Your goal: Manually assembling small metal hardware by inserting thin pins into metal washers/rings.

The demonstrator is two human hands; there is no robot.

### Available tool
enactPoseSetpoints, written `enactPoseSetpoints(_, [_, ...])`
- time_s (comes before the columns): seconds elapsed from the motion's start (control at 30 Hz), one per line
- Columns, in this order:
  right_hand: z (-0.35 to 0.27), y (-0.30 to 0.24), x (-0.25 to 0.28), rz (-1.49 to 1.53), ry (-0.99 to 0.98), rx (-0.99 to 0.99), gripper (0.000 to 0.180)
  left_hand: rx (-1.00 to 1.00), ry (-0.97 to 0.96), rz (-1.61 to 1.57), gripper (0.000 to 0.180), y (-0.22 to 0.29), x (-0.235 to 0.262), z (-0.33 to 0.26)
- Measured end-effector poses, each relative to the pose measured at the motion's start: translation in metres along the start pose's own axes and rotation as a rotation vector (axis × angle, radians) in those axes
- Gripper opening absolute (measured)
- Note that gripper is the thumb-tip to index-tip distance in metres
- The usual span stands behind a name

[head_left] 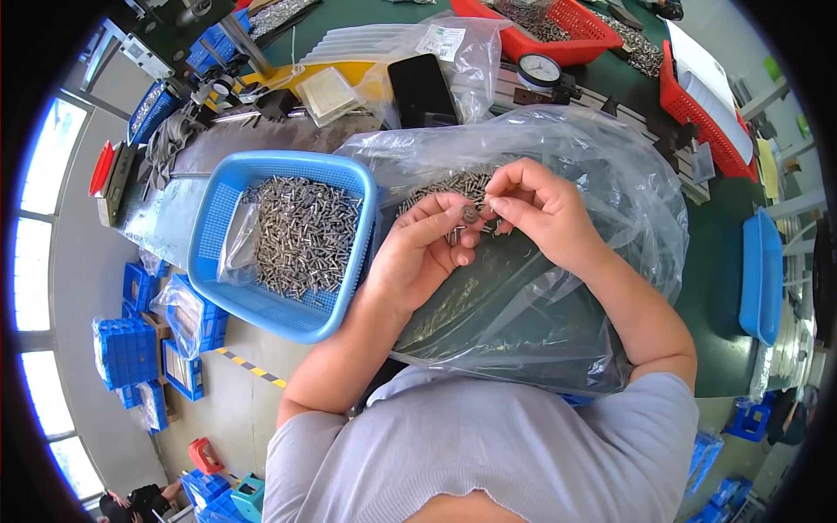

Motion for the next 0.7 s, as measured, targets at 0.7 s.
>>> enactPoseSetpoints(0.7, [0.001,0.01,0.004,0.246,-0.079,-0.2,0.012,0.071,-0.03,-0.067,0.019,-0.008,0.001,0.001])
Point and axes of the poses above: each hand's wrist, its own z-axis towards the middle knuckle, its own x-axis out of the back of the hand, y = z × x, the point moved 7 cm from there along z, towards the middle knuckle, and after that the axes turned 4 degrees about -z, right-handed, at the moved point
